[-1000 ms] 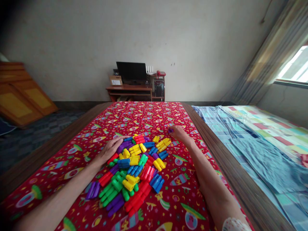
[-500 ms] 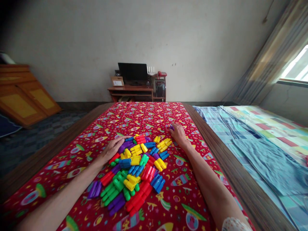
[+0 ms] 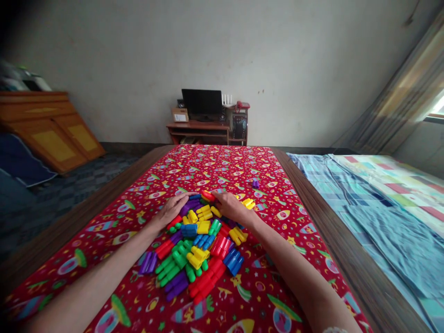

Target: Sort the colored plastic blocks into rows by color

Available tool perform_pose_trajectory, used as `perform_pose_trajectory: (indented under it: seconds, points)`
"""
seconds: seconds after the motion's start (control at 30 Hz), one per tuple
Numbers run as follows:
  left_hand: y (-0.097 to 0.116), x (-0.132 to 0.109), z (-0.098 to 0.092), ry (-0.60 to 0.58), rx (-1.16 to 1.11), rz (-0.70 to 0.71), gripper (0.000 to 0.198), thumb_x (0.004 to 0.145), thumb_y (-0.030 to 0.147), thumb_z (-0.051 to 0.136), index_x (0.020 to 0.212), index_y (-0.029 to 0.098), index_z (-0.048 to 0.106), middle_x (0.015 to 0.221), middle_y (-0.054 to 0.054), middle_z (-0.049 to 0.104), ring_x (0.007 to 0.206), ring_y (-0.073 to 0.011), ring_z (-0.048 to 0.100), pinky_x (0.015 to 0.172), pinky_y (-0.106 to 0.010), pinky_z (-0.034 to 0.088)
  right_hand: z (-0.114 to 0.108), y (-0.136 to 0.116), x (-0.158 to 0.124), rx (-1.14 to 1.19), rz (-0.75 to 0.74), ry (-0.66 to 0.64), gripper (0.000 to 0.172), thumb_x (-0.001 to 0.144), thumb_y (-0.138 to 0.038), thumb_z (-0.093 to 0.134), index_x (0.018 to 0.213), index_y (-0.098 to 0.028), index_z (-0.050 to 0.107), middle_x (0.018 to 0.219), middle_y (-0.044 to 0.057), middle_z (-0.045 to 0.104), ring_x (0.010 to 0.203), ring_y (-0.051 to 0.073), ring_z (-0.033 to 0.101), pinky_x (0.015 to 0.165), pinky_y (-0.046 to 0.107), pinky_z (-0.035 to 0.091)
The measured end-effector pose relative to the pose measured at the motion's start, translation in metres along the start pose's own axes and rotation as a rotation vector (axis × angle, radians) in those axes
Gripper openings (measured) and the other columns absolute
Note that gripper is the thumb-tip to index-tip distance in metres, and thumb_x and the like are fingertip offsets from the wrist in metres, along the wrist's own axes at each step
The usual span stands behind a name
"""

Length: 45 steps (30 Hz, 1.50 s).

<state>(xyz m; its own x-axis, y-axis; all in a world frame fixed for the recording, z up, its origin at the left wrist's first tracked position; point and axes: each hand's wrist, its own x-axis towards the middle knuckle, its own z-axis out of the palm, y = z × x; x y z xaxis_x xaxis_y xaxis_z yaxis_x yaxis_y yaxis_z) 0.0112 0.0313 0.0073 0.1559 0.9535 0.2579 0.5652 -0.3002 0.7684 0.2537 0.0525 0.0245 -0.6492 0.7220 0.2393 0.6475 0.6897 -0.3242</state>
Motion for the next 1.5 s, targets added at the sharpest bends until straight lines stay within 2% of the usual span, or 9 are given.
perform_pose_trajectory:
  seconds: [0.23, 0.43, 0.53, 0.67, 0.83, 0.93, 1.17, 1.33, 1.5]
  points:
    - [-0.001, 0.001, -0.001, -0.014, 0.017, 0.009, 0.059, 0.088, 0.057, 0.037, 0.116, 0.016, 0.069, 0.117, -0.01, 0.072, 0.111, -0.0302, 0.064, 0.098, -0.041, 0.049, -0.03, 0.025, -0.003, 0.002, 0.094, 0.113, 0.016, 0.088, -0.02, 0.059, 0.095, -0.015, 0.073, 0.078, 0.007, 0.072, 0.068, 0.015, 0.063, 0.061, 0.022, 0.037]
    - [0.001, 0.001, -0.002, -0.027, 0.008, 0.003, 0.06, 0.088, 0.059, 0.037, 0.116, 0.016, 0.069, 0.119, -0.01, 0.071, 0.111, -0.0293, 0.064, 0.099, -0.04, 0.048, -0.07, 0.085, -0.021, -0.079, 0.432, 0.32, 0.024, 0.088, -0.032, 0.056, 0.091, -0.016, 0.074, 0.075, 0.004, 0.071, 0.068, 0.015, 0.061, 0.059, 0.023, 0.036]
    - [0.0, 0.002, -0.001, -0.024, 0.0, 0.008, 0.06, 0.087, 0.06, 0.038, 0.115, 0.017, 0.07, 0.116, -0.009, 0.072, 0.111, -0.0295, 0.064, 0.099, -0.039, 0.049, -0.079, 0.12, -0.035, -0.177, 0.581, 0.266, 0.028, 0.091, -0.03, 0.049, 0.088, -0.014, 0.072, 0.078, 0.008, 0.071, 0.07, 0.016, 0.06, 0.06, 0.024, 0.036]
    - [-0.003, 0.002, 0.0, -0.023, -0.012, 0.0, 0.061, 0.087, 0.061, 0.038, 0.116, 0.016, 0.069, 0.117, -0.01, 0.072, 0.11, -0.0287, 0.065, 0.099, -0.039, 0.049, -0.072, 0.145, -0.045, -0.196, 0.638, 0.153, 0.027, 0.091, -0.023, 0.048, 0.082, -0.015, 0.072, 0.077, 0.008, 0.071, 0.07, 0.016, 0.061, 0.061, 0.023, 0.038]
    - [-0.004, 0.002, -0.001, -0.019, -0.002, -0.001, 0.061, 0.088, 0.06, 0.038, 0.116, 0.015, 0.069, 0.118, -0.011, 0.071, 0.112, -0.029, 0.064, 0.1, -0.039, 0.048, -0.055, 0.146, -0.043, -0.199, 0.617, 0.231, 0.028, 0.091, -0.022, 0.048, 0.104, -0.014, 0.072, 0.09, 0.01, 0.074, 0.085, 0.02, 0.065, 0.072, 0.026, 0.044]
    - [-0.004, 0.002, -0.001, -0.021, 0.002, 0.006, 0.061, 0.088, 0.06, 0.039, 0.116, 0.015, 0.069, 0.118, -0.012, 0.071, 0.11, -0.029, 0.065, 0.1, -0.039, 0.049, -0.051, 0.145, -0.044, -0.195, 0.588, 0.245, 0.031, 0.092, -0.021, 0.045, 0.101, -0.014, 0.074, 0.089, 0.011, 0.074, 0.085, 0.021, 0.067, 0.073, 0.026, 0.045]
    - [-0.001, 0.0, -0.001, -0.007, 0.004, 0.013, 0.058, 0.089, 0.058, 0.039, 0.115, 0.016, 0.069, 0.117, -0.01, 0.072, 0.111, -0.0286, 0.065, 0.099, -0.039, 0.049, -0.061, 0.146, -0.043, -0.141, 0.52, 0.12, 0.03, 0.086, -0.025, 0.059, 0.11, -0.016, 0.074, 0.086, 0.006, 0.076, 0.079, 0.022, 0.069, 0.068, 0.025, 0.046]
    - [-0.001, 0.002, 0.0, -0.002, -0.001, 0.011, 0.061, 0.087, 0.061, 0.039, 0.114, 0.017, 0.07, 0.114, -0.01, 0.073, 0.11, -0.0288, 0.065, 0.098, -0.039, 0.05, -0.058, 0.137, -0.039, -0.203, 0.501, 0.075, 0.05, 0.086, -0.033, 0.065, 0.133, -0.016, 0.059, 0.113, 0.012, 0.072, 0.099, 0.024, 0.067, 0.078, 0.028, 0.047]
    - [-0.004, 0.003, 0.0, -0.003, -0.01, 0.014, 0.059, 0.088, 0.06, 0.039, 0.114, 0.017, 0.07, 0.114, -0.009, 0.073, 0.11, -0.0288, 0.065, 0.098, -0.039, 0.05, -0.047, 0.121, -0.033, -0.3, 0.499, 0.052, 0.04, 0.095, -0.037, 0.054, 0.131, -0.023, 0.06, 0.117, 0.01, 0.071, 0.106, 0.024, 0.064, 0.08, 0.027, 0.046]
